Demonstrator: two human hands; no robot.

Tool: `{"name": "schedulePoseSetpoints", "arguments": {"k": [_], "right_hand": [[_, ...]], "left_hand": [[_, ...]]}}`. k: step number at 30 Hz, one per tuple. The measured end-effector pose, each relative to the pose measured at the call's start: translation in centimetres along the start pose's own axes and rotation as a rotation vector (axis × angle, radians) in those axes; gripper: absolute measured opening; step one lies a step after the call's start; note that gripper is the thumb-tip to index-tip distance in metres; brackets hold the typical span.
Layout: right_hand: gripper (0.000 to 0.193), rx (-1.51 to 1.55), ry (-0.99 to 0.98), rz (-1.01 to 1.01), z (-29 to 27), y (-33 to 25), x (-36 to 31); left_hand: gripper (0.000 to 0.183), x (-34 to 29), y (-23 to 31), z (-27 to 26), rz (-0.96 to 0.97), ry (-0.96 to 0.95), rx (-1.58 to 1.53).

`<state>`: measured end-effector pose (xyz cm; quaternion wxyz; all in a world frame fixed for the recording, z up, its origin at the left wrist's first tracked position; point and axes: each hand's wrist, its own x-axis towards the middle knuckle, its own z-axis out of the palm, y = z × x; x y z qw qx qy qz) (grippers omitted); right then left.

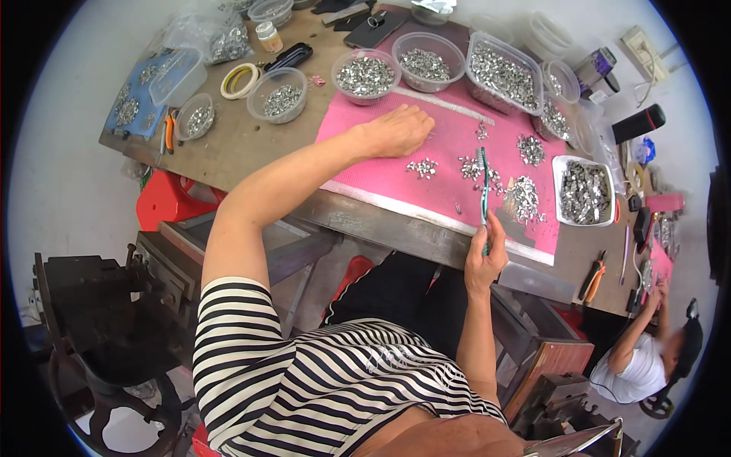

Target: The person cleans and sorts small metal pieces on a mat using a toothbrush and hands, places pieces into plastic containers, and presses metal components using a hand-crank press machine.

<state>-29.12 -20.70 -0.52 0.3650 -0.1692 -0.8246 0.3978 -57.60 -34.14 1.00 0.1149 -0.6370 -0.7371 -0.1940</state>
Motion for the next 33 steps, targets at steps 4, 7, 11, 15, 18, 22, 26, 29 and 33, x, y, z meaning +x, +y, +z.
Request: {"name": "schedulePoseSetpoints", "arguments": {"k": [4,7,11,15,18,22,26,29,33], "right_hand": [[0.031,0.006,0.031,-0.024,0.4,0.1,0.1],[0.032,0.026,0.001,0.041,-0.1,0.3,-0.1],[0.031,0.062,0.0,0.066,0.4,0.2,-0.4],[0.03,0.081,0.009,0.064,-0.1,1.9,-0.9],[0.03,0.089,-0.06,0.146,-0.4,0.7,-0.7],[0.03,0.105,-0.077,0.219,-0.7,0.6,-0.7],[0.03,-0.103,-0.125,0.053,0.3,-0.9,0.4],[0.029,-0.115,-0.112,-0.133,1.5,-2.9,2.2],[0.026,-0.249,-0.164,-0.123,2.9,-3.2,4.5]], "left_hand": [[0.015,-1.2,-0.3,-1.2,-0.128,0.034,-0.115],[0.01,-3.3,0.5,-6.2,-0.38,0.36,-0.281],[0.009,-9.1,-0.2,-12.9,-0.669,0.536,-0.108],[0.011,-13.7,-4.4,-14.7,-0.778,0.548,0.085],[0.012,-17.8,-6.8,-14.0,-0.769,0.356,0.277],[0.017,-16.2,-6.0,-13.6,-0.746,0.35,0.461],[0.012,-10.8,0.1,-12.0,-0.551,0.527,0.092],[0.015,-7.8,3.5,-6.7,-0.454,0.463,-0.251],[0.019,-5.0,4.0,-1.5,-0.426,0.43,-0.212]]}}
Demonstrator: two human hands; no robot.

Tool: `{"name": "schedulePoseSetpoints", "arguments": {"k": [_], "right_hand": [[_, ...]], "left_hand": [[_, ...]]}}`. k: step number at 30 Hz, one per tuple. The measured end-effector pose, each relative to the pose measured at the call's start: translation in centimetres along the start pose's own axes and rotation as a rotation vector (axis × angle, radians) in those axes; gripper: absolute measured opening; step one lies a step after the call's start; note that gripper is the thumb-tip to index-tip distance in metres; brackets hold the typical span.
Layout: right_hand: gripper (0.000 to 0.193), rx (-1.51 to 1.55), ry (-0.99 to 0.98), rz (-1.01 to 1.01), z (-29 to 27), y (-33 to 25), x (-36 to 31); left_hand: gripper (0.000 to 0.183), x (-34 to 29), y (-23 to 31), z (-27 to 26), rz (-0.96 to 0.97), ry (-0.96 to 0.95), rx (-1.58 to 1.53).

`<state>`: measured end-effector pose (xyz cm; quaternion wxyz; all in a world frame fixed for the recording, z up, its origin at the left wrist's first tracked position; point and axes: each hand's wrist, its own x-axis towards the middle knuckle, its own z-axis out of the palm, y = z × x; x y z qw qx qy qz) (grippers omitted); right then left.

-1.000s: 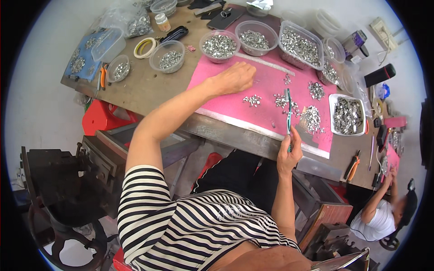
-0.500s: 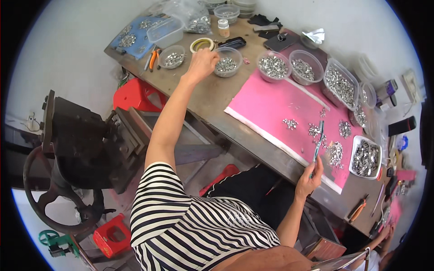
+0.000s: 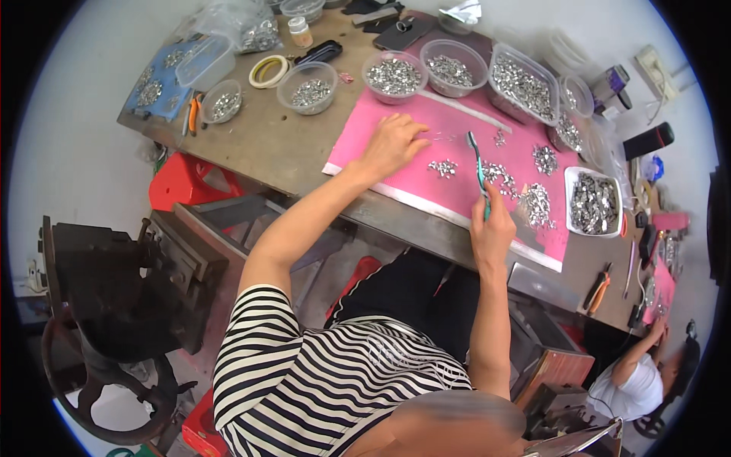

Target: The person cleans and sorts small metal pieces on a mat using a toothbrush and hands, places pieces into plastic containers, and presses metal components using a hand-crank press machine.

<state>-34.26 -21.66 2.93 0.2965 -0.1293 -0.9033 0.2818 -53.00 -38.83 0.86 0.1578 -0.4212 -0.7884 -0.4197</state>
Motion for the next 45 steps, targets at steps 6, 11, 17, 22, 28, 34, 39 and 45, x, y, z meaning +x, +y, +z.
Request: {"name": "schedulePoseSetpoints", "arguments": {"k": [6,11,17,22,28,34,39,45], "right_hand": [[0.023,-0.199,-0.023,-0.137,1.8,-0.7,0.4],[0.024,-0.105,-0.043,-0.12,1.9,-1.2,0.1],[0.023,-0.065,0.009,-0.096,1.4,-0.7,0.8],[0.026,0.028,-0.014,-0.024,0.2,-1.2,0.4],[0.03,0.052,0.04,0.02,-1.2,0.5,-1.9],[0.031,0.082,0.05,0.109,-1.2,1.5,-4.2],[0.031,0.073,0.134,0.042,-0.6,2.3,-4.9],[0.031,0.112,0.12,0.083,-0.7,2.1,-5.0]], "left_hand": [[0.018,1.2,0.1,3.2,-0.054,-0.029,0.157],[0.014,1.7,-0.9,3.7,-0.039,-0.044,0.116],[0.013,1.3,-1.2,3.7,0.004,0.01,0.196],[0.016,1.4,-1.2,3.1,0.042,-0.056,0.17],[0.013,1.1,-1.6,3.1,0.028,-0.021,0.167],[0.011,1.6,-1.3,2.8,0.038,-0.08,0.116],[0.012,1.7,-2.0,3.5,0.021,-0.064,0.077],[0.016,1.7,-1.1,3.2,0.039,-0.083,0.181]]}}
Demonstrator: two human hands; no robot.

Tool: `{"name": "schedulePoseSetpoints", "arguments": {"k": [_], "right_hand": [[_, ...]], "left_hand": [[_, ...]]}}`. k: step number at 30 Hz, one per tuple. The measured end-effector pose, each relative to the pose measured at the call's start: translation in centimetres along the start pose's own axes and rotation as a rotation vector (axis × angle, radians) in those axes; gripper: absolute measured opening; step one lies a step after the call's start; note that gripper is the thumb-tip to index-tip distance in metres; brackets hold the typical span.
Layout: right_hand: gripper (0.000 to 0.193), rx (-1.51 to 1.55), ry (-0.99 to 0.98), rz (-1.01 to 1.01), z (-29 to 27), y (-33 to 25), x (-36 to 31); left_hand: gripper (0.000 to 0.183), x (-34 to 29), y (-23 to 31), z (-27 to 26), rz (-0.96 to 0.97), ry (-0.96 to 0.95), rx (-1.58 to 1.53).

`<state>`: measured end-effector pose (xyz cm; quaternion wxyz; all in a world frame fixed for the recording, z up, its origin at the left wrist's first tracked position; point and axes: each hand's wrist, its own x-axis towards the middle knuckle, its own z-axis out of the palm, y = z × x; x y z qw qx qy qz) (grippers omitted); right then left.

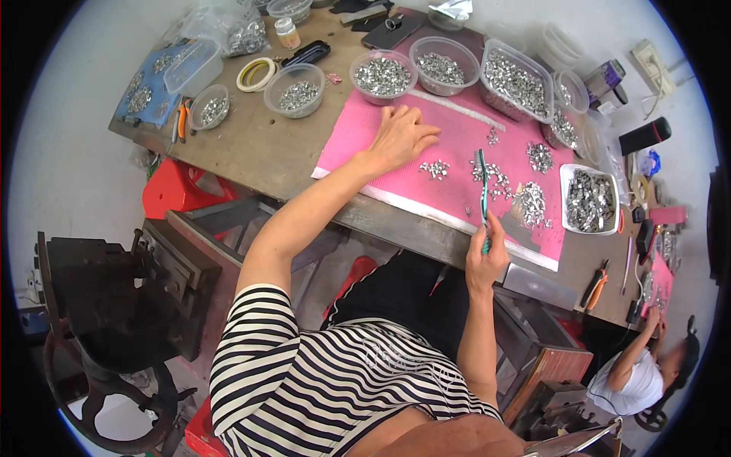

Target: The person cleans and sorts small metal pieces on a mat using a toothbrush and hands, places pieces into plastic containers, and presses metal components using a hand-crank press machine.

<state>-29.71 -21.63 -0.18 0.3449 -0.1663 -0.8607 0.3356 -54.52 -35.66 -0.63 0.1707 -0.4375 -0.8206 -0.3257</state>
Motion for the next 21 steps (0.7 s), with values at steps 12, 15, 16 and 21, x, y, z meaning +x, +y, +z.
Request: {"name": "schedulePoseSetpoints", "arguments": {"k": [12,15,16,21], "right_hand": [[0.031,0.033,0.025,0.017,0.0,0.2,-0.1],[0.031,0.044,0.023,0.033,0.0,0.1,-0.1],[0.031,0.044,0.023,0.033,0.0,0.2,-0.1],[0.031,0.046,0.023,0.007,0.0,0.3,-0.1]], "left_hand": [[0.01,1.6,1.1,-0.2,0.014,-0.08,0.026],[0.008,2.5,1.2,0.1,0.037,-0.19,0.148],[0.009,2.7,1.1,0.2,0.095,-0.222,0.209],[0.012,2.2,0.4,0.5,0.216,-0.231,0.275]]}}
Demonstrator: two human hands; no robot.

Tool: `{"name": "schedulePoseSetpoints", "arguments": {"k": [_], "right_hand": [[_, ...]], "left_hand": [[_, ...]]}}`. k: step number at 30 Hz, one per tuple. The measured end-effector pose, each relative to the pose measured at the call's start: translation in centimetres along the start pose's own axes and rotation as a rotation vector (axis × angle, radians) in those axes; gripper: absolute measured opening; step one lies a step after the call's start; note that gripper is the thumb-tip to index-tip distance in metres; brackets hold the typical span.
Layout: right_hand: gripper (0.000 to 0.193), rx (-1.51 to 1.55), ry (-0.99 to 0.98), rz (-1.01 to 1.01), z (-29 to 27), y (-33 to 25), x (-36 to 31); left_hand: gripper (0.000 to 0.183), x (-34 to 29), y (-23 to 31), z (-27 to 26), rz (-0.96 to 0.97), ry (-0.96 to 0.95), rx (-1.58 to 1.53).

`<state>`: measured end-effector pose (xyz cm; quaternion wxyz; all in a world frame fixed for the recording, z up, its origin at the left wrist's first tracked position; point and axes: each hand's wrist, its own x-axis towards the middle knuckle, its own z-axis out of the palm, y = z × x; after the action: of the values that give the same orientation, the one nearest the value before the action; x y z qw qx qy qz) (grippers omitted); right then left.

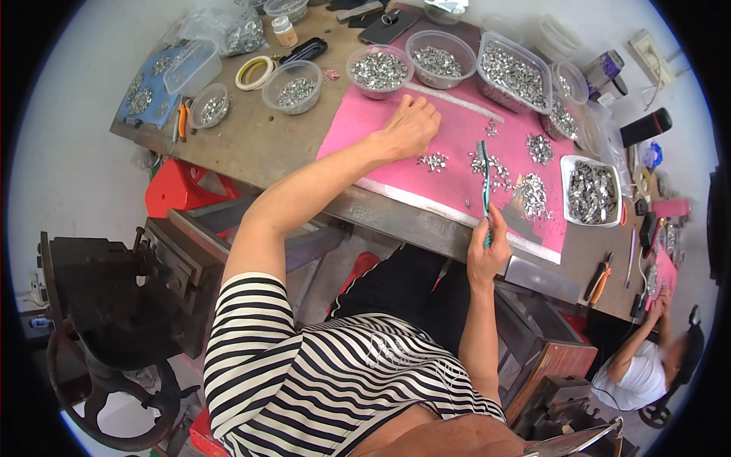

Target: The person cleans and sorts small metal pieces on a mat using a toothbrush and hands, places pieces into plastic containers, and presses metal components using a hand-crank press machine.

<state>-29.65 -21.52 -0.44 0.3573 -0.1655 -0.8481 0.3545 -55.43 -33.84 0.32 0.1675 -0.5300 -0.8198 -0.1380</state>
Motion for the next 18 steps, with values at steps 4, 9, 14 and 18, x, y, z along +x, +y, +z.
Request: {"name": "schedulePoseSetpoints", "arguments": {"k": [4,9,14,18], "right_hand": [[0.031,0.011,-0.001,0.032,-0.2,0.1,0.0],[0.031,0.031,0.033,0.001,0.0,0.3,0.0],[0.029,0.063,0.039,-0.006,0.0,-0.2,0.1],[0.028,0.079,0.022,0.044,0.0,0.0,-0.2]], "left_hand": [[0.01,-1.1,0.4,-1.9,-0.095,0.083,-0.159],[0.005,-4.6,-3.0,-7.8,-0.287,0.422,-0.193],[0.008,-9.1,-11.9,-10.7,-0.592,0.455,0.163],[0.012,-10.5,-13.0,-11.2,-0.645,0.359,0.338]]}}
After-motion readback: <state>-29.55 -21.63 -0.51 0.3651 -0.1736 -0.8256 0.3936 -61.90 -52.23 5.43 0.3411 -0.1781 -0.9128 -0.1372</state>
